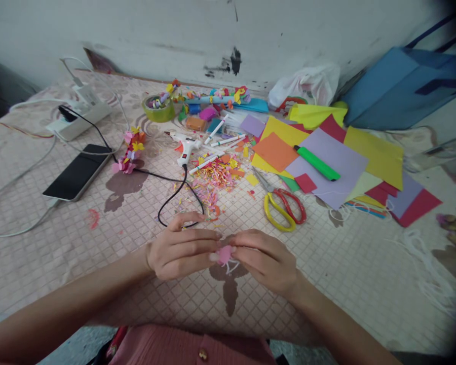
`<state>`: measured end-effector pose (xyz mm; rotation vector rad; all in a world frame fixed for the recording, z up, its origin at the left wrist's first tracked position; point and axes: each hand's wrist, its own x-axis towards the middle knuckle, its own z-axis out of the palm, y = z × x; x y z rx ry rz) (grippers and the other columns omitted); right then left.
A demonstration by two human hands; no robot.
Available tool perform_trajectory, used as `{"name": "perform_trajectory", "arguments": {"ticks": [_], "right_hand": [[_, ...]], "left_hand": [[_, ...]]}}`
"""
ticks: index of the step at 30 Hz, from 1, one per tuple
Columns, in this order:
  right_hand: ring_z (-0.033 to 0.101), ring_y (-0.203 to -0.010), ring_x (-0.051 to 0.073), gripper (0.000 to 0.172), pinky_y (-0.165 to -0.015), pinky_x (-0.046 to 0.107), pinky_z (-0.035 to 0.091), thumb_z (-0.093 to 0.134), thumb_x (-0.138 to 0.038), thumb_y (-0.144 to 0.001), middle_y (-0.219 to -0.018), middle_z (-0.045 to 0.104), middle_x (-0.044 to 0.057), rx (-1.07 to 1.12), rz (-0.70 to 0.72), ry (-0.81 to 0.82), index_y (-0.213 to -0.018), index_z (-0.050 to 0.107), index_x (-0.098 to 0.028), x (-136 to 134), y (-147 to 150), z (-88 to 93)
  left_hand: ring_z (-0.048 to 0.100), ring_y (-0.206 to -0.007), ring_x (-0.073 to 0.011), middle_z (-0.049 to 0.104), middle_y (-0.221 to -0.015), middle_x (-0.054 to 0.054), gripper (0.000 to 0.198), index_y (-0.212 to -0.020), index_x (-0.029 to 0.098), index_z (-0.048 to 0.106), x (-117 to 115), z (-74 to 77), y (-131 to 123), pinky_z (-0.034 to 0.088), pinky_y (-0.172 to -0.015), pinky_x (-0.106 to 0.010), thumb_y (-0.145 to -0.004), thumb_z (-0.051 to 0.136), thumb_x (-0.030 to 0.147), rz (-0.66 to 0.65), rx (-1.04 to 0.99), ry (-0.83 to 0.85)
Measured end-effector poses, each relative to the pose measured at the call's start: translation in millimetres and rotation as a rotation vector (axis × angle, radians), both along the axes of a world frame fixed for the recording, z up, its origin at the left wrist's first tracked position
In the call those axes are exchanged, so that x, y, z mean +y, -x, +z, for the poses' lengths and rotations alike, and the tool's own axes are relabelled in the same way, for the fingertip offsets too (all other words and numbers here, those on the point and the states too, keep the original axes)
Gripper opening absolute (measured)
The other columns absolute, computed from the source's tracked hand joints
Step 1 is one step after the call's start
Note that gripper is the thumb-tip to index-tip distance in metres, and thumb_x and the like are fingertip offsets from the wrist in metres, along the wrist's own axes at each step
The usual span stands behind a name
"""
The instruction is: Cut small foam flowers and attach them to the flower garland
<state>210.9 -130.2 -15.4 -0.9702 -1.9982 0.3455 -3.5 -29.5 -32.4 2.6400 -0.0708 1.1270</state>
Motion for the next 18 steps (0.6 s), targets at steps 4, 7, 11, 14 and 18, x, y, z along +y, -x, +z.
{"name": "perform_trajectory", "arguments": {"ticks": [4,7,11,14,18], "right_hand": [[0.063,-0.094,0.018,0.02,-0.078,0.031,0.055,0.052,-0.006,-0.088,-0.095,0.066,0.008,-0.018,-0.017,-0.015,-0.103,0.06,-0.017,-0.6,1.1,0.4],[0.064,-0.089,0.018,0.021,-0.074,0.03,0.056,0.055,-0.004,-0.084,-0.092,0.067,0.009,-0.017,-0.05,-0.052,-0.101,0.06,-0.016,-0.4,2.9,0.1],[0.065,-0.087,0.018,0.022,-0.072,0.03,0.057,0.056,-0.003,-0.084,-0.09,0.067,0.009,-0.018,-0.066,-0.068,-0.1,0.06,-0.016,-0.2,4.7,-0.1],[0.065,-0.088,0.017,0.022,-0.072,0.029,0.057,0.055,-0.004,-0.085,-0.09,0.067,0.008,-0.038,-0.062,-0.062,-0.101,0.061,-0.017,-0.3,4.6,0.5],[0.064,-0.093,0.017,0.021,-0.076,0.029,0.057,0.055,-0.005,-0.086,-0.092,0.067,0.008,-0.047,-0.033,-0.073,-0.104,0.061,-0.014,-0.4,3.4,0.5]], "left_hand": [[0.066,-0.1,-0.0157,0.073,-0.103,0.0,0.012,-0.093,0.027,0.054,0.2,3.4,-2.3,0.045,-0.096,-0.043,-0.092,0.045,0.019,-0.003,-0.024,-0.04],[0.067,-0.098,-0.0156,0.073,-0.102,0.001,0.013,-0.094,0.027,0.054,0.1,4.3,-2.4,0.045,-0.095,-0.043,-0.093,0.044,0.019,0.006,-0.022,-0.03],[0.066,-0.101,-0.0161,0.073,-0.104,-0.002,0.014,-0.094,0.025,0.055,-0.2,5.0,-1.2,0.043,-0.098,-0.043,-0.094,0.042,0.019,0.002,-0.013,-0.012],[0.065,-0.103,-0.0152,0.073,-0.102,-0.001,0.017,-0.093,0.025,0.055,0.7,6.2,-2.9,0.042,-0.098,-0.043,-0.094,0.039,0.018,0.007,-0.023,-0.025],[0.064,-0.104,-0.0167,0.074,-0.093,-0.007,0.017,-0.092,0.018,0.056,2.7,7.2,-8.2,0.04,-0.101,-0.041,-0.094,0.039,0.014,-0.029,-0.107,-0.077]]}}
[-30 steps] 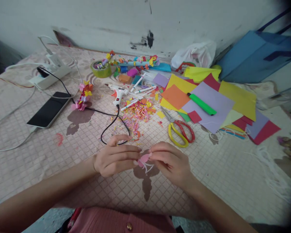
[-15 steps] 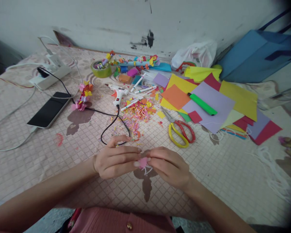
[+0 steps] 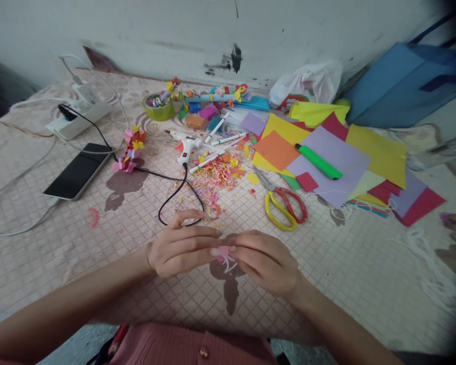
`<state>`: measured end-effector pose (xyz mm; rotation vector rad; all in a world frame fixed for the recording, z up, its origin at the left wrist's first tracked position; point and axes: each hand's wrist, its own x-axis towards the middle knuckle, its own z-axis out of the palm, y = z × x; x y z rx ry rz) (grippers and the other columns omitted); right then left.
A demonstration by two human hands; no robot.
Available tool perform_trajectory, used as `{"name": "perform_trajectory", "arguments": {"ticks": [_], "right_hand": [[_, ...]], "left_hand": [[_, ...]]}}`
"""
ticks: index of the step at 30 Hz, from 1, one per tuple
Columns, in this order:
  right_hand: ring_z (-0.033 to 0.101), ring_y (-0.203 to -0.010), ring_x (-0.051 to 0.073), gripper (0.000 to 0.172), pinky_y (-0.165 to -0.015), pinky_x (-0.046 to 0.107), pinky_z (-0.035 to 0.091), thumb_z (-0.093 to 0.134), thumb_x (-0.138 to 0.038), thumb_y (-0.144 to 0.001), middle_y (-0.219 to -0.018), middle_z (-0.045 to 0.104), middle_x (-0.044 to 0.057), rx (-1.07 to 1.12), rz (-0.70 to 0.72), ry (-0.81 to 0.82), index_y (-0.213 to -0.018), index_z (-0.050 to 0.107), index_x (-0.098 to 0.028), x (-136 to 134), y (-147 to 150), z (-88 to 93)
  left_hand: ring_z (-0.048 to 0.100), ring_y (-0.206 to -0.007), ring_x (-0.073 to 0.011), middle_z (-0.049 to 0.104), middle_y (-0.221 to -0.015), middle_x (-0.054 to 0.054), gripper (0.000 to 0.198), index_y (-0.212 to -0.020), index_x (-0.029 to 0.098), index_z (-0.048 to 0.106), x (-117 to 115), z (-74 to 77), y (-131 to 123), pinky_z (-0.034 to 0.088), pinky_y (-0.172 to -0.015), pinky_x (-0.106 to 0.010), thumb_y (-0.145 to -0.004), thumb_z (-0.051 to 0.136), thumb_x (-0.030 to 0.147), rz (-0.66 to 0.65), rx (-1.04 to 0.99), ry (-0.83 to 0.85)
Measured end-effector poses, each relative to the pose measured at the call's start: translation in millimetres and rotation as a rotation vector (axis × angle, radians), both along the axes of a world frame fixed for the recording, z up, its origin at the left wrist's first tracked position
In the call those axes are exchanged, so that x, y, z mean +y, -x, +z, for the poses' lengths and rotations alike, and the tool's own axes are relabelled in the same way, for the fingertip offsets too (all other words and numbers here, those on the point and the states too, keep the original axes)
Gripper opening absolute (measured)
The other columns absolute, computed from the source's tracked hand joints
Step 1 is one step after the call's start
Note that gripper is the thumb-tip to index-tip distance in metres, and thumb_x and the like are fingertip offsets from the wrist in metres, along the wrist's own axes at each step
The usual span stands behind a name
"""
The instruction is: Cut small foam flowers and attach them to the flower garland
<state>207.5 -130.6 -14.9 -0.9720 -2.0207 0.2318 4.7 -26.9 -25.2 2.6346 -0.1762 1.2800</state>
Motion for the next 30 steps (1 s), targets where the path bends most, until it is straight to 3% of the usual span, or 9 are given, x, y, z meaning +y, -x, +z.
{"name": "perform_trajectory", "arguments": {"ticks": [12,19,30], "right_hand": [[0.063,-0.096,0.018,0.018,-0.077,0.029,0.057,0.054,-0.005,-0.087,-0.093,0.068,0.008,-0.046,0.001,-0.051,-0.101,0.063,-0.013,0.2,-1.4,1.4],[0.063,-0.095,0.017,0.019,-0.077,0.029,0.057,0.054,-0.008,-0.088,-0.094,0.069,0.005,-0.078,-0.034,-0.073,-0.102,0.064,-0.016,-2.0,-1.3,-3.2],[0.063,-0.096,0.018,0.014,-0.078,0.029,0.057,0.057,-0.007,-0.086,-0.092,0.069,0.007,-0.121,-0.001,-0.09,-0.096,0.064,-0.013,-0.8,-2.1,-1.4]], "left_hand": [[0.062,-0.107,-0.0194,0.074,-0.092,-0.012,0.015,-0.094,0.012,0.056,-0.3,0.4,-0.3,0.039,-0.102,-0.044,-0.093,0.04,0.011,-0.027,0.004,0.009],[0.064,-0.104,-0.0145,0.074,-0.092,-0.005,0.019,-0.09,0.02,0.056,-1.1,-0.2,-1.0,0.043,-0.1,-0.04,-0.095,0.038,0.017,0.035,0.01,0.001],[0.066,-0.1,-0.0157,0.074,-0.092,-0.005,0.015,-0.091,0.016,0.06,-2.6,10.8,-2.0,0.046,-0.095,-0.039,-0.092,0.046,0.014,0.051,0.055,-0.035]]}}
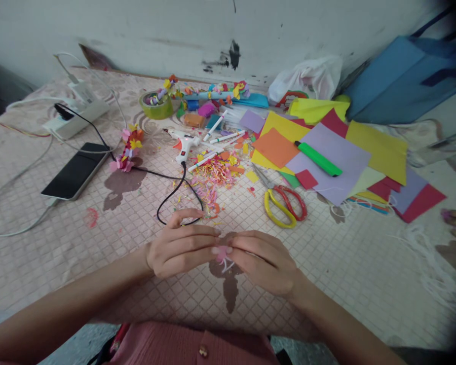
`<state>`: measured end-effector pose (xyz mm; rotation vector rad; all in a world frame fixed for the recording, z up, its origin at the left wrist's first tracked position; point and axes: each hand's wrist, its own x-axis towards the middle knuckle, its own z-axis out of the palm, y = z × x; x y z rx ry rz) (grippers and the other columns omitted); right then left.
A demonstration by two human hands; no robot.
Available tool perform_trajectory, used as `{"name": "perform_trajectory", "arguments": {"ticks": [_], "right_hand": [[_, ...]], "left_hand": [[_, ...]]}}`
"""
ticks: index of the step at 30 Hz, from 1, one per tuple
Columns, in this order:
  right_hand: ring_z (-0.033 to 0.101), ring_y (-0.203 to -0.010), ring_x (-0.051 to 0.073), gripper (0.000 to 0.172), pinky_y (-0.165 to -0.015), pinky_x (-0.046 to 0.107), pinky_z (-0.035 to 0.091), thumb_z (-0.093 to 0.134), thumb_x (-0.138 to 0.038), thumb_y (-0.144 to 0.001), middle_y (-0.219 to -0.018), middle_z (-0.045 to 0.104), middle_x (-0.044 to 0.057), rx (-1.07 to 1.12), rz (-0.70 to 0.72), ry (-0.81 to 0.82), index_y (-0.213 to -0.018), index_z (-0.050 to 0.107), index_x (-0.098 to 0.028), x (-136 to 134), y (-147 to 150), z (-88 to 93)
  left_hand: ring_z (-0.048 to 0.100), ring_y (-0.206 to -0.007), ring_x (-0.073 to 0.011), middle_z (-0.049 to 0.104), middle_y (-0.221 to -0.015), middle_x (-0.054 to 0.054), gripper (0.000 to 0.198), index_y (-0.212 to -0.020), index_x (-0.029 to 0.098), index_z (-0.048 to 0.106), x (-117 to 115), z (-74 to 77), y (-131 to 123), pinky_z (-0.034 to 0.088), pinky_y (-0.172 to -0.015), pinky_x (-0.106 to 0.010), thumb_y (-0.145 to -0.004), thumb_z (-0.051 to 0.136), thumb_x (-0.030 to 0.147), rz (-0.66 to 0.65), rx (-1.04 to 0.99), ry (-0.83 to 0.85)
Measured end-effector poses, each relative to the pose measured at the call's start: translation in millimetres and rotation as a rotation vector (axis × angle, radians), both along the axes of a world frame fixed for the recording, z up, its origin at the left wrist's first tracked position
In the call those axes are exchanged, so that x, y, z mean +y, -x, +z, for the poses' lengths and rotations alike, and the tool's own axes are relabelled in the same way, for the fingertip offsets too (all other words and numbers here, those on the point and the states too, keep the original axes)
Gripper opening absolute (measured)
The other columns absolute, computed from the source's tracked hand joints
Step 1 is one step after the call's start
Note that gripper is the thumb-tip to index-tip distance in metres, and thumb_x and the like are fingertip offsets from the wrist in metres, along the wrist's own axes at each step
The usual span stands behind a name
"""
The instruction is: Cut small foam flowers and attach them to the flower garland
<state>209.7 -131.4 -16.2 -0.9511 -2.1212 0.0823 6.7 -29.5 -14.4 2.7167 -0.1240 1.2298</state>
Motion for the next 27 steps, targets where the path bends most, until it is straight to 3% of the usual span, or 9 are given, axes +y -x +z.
{"name": "perform_trajectory", "arguments": {"ticks": [13,18,21,24,27], "right_hand": [[0.064,-0.095,0.017,0.016,-0.078,0.028,0.057,0.051,-0.006,-0.088,-0.093,0.069,0.008,-0.03,-0.001,-0.005,-0.096,0.063,-0.013,-0.4,-0.7,0.0],[0.062,-0.097,0.018,0.023,-0.079,0.029,0.055,0.053,-0.002,-0.083,-0.096,0.066,0.009,0.08,0.015,0.044,-0.101,0.061,-0.013,-2.4,1.0,-2.4],[0.061,-0.09,0.016,0.024,-0.076,0.029,0.052,0.05,-0.003,-0.083,-0.095,0.064,0.007,0.292,-0.08,0.229,-0.102,0.06,-0.015,-3.8,4.2,2.8],[0.059,-0.079,0.014,0.015,-0.069,0.027,0.049,0.047,-0.015,-0.09,-0.086,0.061,0.003,0.46,-0.182,0.567,-0.094,0.061,-0.018,-2.8,6.7,10.3],[0.053,-0.067,0.012,0.024,-0.058,0.024,0.044,0.042,-0.028,-0.095,-0.074,0.057,0.001,0.547,-0.156,0.86,-0.085,0.061,-0.017,-0.3,7.9,13.8]], "left_hand": [[0.066,-0.1,-0.0145,0.074,-0.093,-0.003,0.017,-0.092,0.016,0.063,-0.2,-4.2,0.4,0.046,-0.096,-0.038,-0.092,0.046,0.014,0.013,-0.012,-0.034],[0.066,-0.1,-0.0168,0.074,-0.092,-0.006,0.015,-0.09,0.014,0.064,0.2,-2.4,0.7,0.045,-0.097,-0.04,-0.09,0.049,0.012,-0.021,-0.014,-0.027],[0.067,-0.097,-0.016,0.074,-0.091,-0.005,0.014,-0.088,0.016,0.064,-0.1,1.6,0.8,0.046,-0.096,-0.039,-0.089,0.051,0.012,-0.012,0.0,-0.033],[0.068,-0.094,-0.0141,0.075,-0.089,-0.001,0.013,-0.086,0.019,0.063,-0.9,5.8,0.4,0.047,-0.094,-0.037,-0.088,0.053,0.012,0.016,0.027,-0.049],[0.067,-0.095,-0.0139,0.075,-0.091,0.0,0.013,-0.087,0.02,0.062,-1.1,6.6,-0.3,0.047,-0.094,-0.037,-0.088,0.052,0.013,0.019,0.039,-0.058]]}}
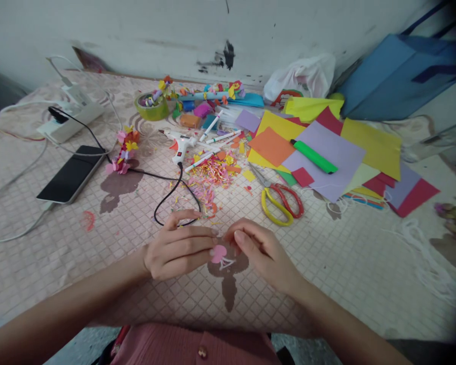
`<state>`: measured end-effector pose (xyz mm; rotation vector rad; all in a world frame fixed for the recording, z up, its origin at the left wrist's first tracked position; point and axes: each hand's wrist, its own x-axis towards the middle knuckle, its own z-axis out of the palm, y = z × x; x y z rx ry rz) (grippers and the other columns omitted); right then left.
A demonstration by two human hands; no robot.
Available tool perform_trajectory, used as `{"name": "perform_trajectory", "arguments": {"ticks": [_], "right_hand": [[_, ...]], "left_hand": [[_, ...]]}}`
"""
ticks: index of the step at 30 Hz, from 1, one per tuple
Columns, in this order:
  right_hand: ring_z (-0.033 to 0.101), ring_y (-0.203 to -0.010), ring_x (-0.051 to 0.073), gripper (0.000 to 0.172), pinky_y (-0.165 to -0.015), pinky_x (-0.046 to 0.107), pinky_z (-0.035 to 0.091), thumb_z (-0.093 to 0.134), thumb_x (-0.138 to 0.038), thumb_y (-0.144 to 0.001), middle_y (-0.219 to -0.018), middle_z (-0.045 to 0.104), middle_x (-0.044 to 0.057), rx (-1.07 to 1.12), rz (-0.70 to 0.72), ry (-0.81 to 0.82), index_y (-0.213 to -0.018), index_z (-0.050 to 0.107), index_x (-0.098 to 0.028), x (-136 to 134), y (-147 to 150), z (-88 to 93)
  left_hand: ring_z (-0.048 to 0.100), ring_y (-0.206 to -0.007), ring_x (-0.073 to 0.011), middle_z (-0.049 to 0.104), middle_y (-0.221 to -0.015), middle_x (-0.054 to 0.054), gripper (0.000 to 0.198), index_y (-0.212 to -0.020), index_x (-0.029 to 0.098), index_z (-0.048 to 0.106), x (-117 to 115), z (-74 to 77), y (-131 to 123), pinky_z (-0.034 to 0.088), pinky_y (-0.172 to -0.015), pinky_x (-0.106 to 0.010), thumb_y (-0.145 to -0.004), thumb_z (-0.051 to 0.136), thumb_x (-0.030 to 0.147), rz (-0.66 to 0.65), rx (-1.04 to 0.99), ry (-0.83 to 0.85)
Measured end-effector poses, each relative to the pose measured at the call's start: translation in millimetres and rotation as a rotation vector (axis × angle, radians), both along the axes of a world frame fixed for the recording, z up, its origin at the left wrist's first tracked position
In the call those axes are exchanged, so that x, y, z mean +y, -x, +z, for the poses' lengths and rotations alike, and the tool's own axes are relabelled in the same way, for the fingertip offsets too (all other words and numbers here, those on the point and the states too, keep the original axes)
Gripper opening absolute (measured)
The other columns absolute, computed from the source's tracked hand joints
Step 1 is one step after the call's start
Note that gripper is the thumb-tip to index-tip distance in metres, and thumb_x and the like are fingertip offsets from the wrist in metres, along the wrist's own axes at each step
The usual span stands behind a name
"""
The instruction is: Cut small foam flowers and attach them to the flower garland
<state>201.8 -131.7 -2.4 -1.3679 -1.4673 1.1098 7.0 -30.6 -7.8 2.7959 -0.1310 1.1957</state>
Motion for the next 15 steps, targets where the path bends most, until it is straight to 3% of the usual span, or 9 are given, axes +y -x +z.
{"name": "perform_trajectory", "arguments": {"ticks": [4,8,15], "right_hand": [[0.047,-0.058,0.009,0.028,-0.049,0.021,0.035,0.05,-0.039,-0.09,-0.065,0.051,-0.002,0.221,0.104,0.216,-0.079,0.06,-0.016,1.6,2.7,-1.4],[0.048,-0.057,0.008,0.023,-0.051,0.019,0.039,0.062,-0.039,-0.082,-0.068,0.056,-0.002,0.471,0.125,0.366,-0.079,0.059,-0.016,3.1,7.8,-2.6],[0.042,-0.051,0.006,0.031,-0.048,0.018,0.033,0.072,-0.042,-0.071,-0.061,0.051,-0.005,0.537,0.082,0.446,-0.068,0.055,-0.016,7.4,10.9,-2.6]], "left_hand": [[0.067,-0.097,-0.0143,0.075,-0.093,-0.001,0.013,-0.087,0.02,0.063,1.1,-2.5,-0.5,0.046,-0.094,-0.038,-0.089,0.051,0.014,-0.011,-0.013,-0.013],[0.067,-0.097,-0.015,0.075,-0.09,-0.003,0.014,-0.087,0.017,0.064,1.3,-2.7,-0.3,0.046,-0.094,-0.037,-0.089,0.051,0.014,-0.03,-0.009,-0.033],[0.066,-0.101,-0.0171,0.074,-0.094,-0.005,0.013,-0.09,0.015,0.065,1.6,-9.9,0.4,0.045,-0.096,-0.04,-0.089,0.051,0.014,-0.057,-0.031,-0.007]]}}
